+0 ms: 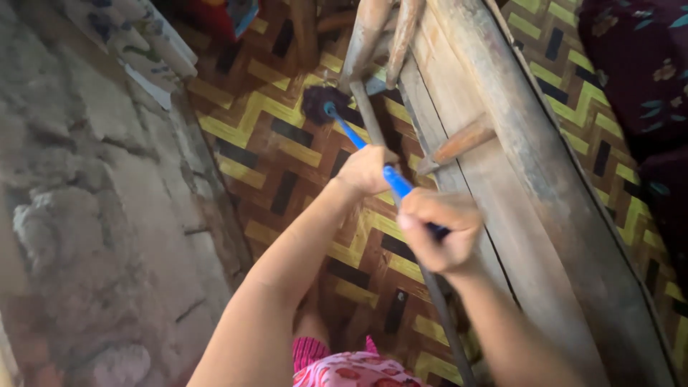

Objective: Mopping a patterned floor using a blue mop, moving furniture and containers as needed.

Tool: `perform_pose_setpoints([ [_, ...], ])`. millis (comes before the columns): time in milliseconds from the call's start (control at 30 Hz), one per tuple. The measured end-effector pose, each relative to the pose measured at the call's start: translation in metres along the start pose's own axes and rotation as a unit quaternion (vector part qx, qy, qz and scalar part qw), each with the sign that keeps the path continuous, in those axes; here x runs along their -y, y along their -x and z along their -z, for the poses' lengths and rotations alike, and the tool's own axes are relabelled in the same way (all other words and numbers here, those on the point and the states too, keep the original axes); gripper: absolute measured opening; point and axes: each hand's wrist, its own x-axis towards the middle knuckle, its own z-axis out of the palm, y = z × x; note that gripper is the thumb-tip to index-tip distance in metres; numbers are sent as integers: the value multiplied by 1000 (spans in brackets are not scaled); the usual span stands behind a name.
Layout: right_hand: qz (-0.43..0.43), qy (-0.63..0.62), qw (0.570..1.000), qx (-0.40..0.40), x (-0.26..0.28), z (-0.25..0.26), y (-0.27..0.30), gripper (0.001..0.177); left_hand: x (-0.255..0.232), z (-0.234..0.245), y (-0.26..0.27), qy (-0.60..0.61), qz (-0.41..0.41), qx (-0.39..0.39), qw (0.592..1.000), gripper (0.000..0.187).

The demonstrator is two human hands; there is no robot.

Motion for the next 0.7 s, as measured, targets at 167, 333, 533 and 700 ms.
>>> perform_pose_setpoints([
  [167, 45, 79, 996, -16, -50, -36, -11, 31, 76, 6, -29, -34, -91, -5, 995, 27],
  [333, 29, 189, 981, -44, -83, -47, -36, 34, 138, -11, -84, -27, -168, -4, 985, 26],
  [533, 74, 213, 974, 18, -147, -50, -39, 31, 216, -52, -112, 22, -182, -75, 980, 20],
  [700, 1, 181, 983, -4, -132, -28, -12, 25, 164, -66, -89, -6, -171, -150, 974, 17],
])
